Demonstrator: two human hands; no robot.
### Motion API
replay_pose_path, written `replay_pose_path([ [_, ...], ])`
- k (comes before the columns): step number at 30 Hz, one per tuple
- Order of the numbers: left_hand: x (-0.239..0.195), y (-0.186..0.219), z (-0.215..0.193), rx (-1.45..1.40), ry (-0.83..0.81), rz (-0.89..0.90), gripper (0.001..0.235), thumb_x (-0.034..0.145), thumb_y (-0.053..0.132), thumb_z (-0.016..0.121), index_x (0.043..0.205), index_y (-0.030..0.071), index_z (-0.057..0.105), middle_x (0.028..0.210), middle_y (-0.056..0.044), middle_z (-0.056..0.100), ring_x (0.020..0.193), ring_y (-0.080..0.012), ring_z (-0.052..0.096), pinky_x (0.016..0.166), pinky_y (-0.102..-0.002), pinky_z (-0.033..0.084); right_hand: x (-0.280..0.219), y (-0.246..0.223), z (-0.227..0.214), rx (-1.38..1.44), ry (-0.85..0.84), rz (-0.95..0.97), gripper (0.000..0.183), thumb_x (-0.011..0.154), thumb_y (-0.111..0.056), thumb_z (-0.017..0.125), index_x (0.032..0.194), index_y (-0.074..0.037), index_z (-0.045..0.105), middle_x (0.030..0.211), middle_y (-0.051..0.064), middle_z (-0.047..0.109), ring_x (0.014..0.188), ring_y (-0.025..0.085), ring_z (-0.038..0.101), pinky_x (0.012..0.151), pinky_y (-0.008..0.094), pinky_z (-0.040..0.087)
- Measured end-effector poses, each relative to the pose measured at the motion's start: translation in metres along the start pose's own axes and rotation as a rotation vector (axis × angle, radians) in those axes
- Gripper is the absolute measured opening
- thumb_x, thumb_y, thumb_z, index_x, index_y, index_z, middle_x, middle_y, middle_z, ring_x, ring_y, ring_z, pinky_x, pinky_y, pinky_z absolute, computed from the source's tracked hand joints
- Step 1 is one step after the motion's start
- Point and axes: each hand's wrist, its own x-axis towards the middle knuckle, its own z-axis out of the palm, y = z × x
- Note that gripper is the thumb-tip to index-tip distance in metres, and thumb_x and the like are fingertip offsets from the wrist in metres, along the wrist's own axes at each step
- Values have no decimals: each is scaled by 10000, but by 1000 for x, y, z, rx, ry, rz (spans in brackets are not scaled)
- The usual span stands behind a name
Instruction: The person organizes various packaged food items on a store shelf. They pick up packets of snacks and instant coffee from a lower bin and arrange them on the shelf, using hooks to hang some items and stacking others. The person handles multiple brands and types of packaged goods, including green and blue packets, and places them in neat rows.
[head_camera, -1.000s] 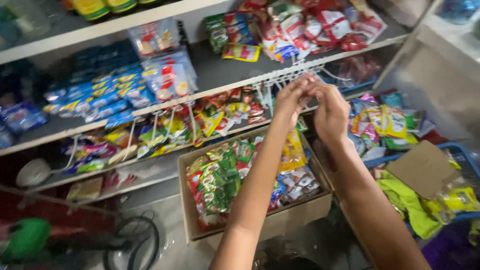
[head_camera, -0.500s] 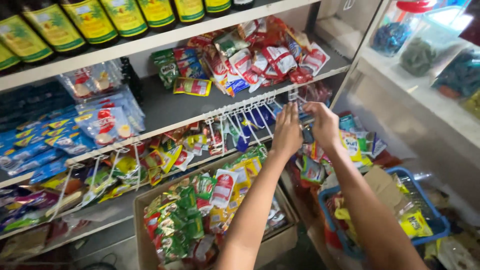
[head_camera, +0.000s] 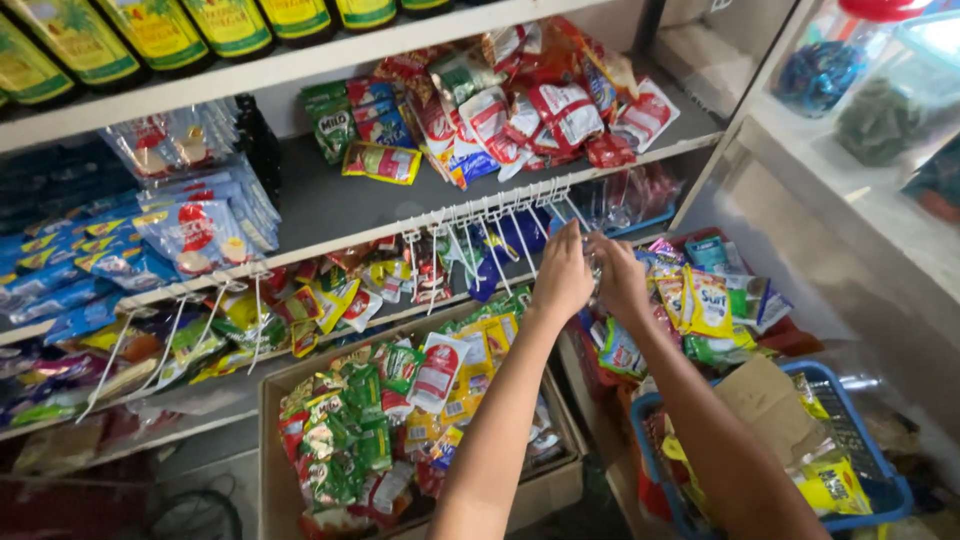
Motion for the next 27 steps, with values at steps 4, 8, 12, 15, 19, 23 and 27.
replay_pose_path([
  [4,5,9,-18,85,-2,-6,648,961,-1,536,1549,-107,286,1565,-321,374,1483,-422,342,1250,-464,248,10,-40,-21,-7,-1,-8,259,1106,-97,512,1264,-69,715,1244,151,692,1185,352,524,1047,444,403],
  [8,7,39,-88,31,79,54,721,837,-21,549,1516,-114,325,1522,-305,427,1451,-436,382,1216,-452,317,34,-101,-18,-12,228,-213,249,1035,-47,577,1266,-95,656,1314,127,670,1269,309,487,1141,431,332],
  [12,11,39,-165,-83,217,102,506,977,19,527,1457,-97,416,1503,-297,472,1433,-448,425,1200,-464,366,48,-185,8,40,206,-422,289,959,31,606,1212,-97,662,1350,152,623,1314,321,474,1165,439,333],
  [15,8,6,-211,-57,334,125,481,971,49,529,1429,-84,466,1462,-290,503,1396,-449,452,1183,-475,374,65,-209,50,54,89,-454,327,883,14,600,1188,-79,668,1332,151,608,1300,337,484,1116,461,305],
  [19,-1,-62,-240,39,365,64,434,954,62,555,1366,-67,520,1454,-287,522,1373,-460,459,1163,-477,396,79,-215,121,63,-19,-485,351,865,-6,586,1197,-91,662,1316,113,631,1328,327,509,1153,461,294],
  [23,-20,-128,-249,78,341,-36,455,958,73,561,1399,-31,524,1391,-282,559,1291,-474,498,1111,-498,409,86,-188,206,-9,-98,-456,471,838,-90,610,1307,-60,589,1337,219,584,1329,420,464,1134,543,290],
  [27,-21,-200,-241,206,306,-116,588,851,59,550,1435,30,495,1402,-274,564,1244,-482,526,1050,-511,435,110,-130,300,-104,-147,-437,607,839,-157,606,1415,-4,493,1370,311,534,1339,466,453,1156,597,292],
])
